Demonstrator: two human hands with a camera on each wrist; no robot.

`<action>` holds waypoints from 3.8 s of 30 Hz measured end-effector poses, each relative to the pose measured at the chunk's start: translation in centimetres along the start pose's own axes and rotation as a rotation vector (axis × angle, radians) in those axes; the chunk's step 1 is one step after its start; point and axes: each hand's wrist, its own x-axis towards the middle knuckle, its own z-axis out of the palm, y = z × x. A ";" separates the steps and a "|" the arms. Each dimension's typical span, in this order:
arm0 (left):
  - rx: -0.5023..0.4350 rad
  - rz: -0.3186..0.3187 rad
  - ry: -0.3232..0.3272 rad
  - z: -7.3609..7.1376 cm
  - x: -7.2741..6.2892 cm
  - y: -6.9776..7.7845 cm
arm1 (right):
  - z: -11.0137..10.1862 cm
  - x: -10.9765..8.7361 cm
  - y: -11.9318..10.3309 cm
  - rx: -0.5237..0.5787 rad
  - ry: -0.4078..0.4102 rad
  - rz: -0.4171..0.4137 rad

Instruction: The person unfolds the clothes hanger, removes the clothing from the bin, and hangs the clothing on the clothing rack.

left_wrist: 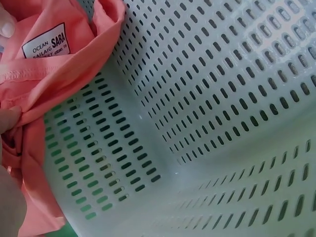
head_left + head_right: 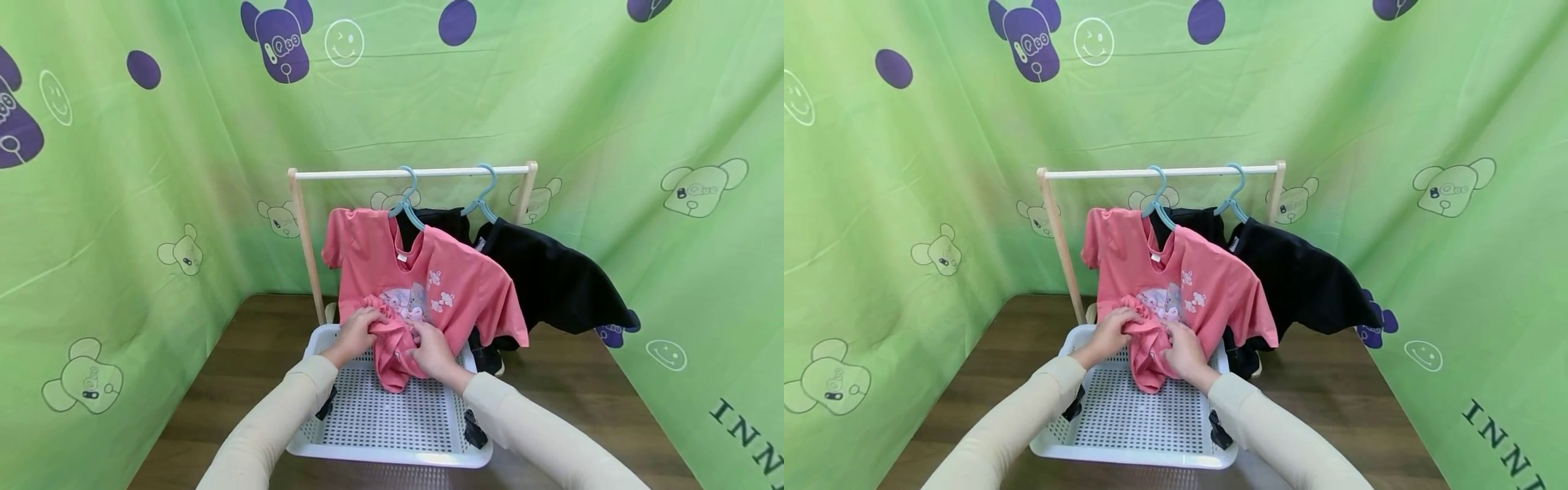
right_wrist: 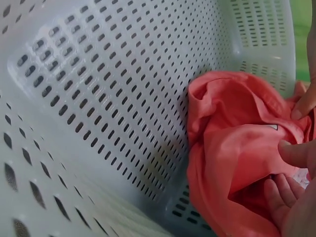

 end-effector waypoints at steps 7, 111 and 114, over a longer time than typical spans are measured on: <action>-0.062 -0.023 0.072 -0.2 -0.2 0.0 | 0.3 0.3 0.4 -0.061 0.035 0.050; -0.800 -0.456 0.233 1.8 3.6 0.9 | -4.4 3.9 3.7 0.075 0.045 0.166; -0.817 -0.434 0.215 1.9 3.7 0.9 | -4.3 4.2 3.7 0.075 0.021 0.138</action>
